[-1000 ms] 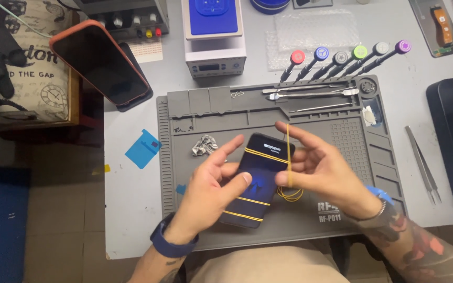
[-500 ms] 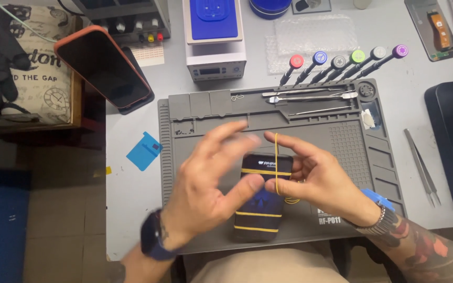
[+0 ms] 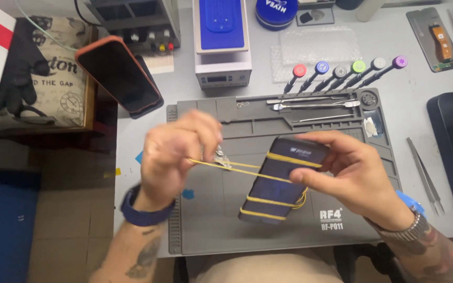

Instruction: The person secures a smartphone with multiple yellow rubber bands, wrapping them around the device in a crisscross pattern to hold the screen and back together. The person then places the secured phone on the workbench and picks up a flexible ribbon cable component.

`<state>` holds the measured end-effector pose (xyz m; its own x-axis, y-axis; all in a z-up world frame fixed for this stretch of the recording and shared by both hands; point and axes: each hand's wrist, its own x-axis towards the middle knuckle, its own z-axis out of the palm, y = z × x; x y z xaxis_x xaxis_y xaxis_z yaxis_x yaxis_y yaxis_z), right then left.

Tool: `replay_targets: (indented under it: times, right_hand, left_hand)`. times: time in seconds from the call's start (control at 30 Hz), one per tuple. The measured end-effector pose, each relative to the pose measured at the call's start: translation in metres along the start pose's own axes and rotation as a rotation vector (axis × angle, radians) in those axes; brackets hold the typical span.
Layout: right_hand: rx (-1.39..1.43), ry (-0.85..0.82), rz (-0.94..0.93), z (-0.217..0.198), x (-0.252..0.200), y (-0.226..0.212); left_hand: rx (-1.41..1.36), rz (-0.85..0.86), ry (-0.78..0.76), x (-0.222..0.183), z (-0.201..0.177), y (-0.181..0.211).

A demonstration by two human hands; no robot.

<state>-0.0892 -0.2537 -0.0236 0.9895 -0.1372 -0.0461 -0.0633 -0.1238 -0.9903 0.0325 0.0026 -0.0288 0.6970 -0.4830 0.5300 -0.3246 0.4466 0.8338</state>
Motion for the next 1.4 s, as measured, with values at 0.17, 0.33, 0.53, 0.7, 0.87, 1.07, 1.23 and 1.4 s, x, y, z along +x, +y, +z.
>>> replay_targets:
  times: [0.17, 0.33, 0.53, 0.7, 0.87, 1.07, 1.23, 1.4]
  right_hand:
    - [0.069, 0.125, 0.003, 0.008, 0.006, 0.018]
    - [0.096, 0.215, 0.0, 0.019, 0.008, 0.021]
    - [0.015, 0.154, -0.073, 0.033, 0.01, 0.006]
    - [0.089, 0.117, -0.127, 0.038, 0.012, 0.006]
    - [0.247, 0.06, -0.174, 0.033, 0.0, 0.038]
    - [-0.391, -0.206, -0.418, 0.017, 0.004, 0.032]
    - [-0.445, -0.124, -0.292, 0.009, 0.008, 0.034]
    - [-0.472, -0.107, -0.354, 0.002, 0.015, 0.021]
  left_hand:
    - [-0.891, -0.375, 0.355, -0.021, 0.02, -0.011]
    - [-0.728, -0.135, 0.554, -0.017, 0.05, -0.008]
    - [0.542, -0.105, 0.304, -0.009, 0.057, 0.002]
    - [0.343, -0.336, 0.191, -0.013, 0.06, -0.007]
    - [-0.041, -0.46, 0.331, -0.013, 0.05, -0.012]
    - [0.455, -0.542, -0.095, -0.009, 0.043, 0.002]
    - [0.412, -0.62, -0.054, -0.012, 0.035, -0.005]
    - [0.247, -0.761, -0.066, -0.011, 0.033, -0.009]
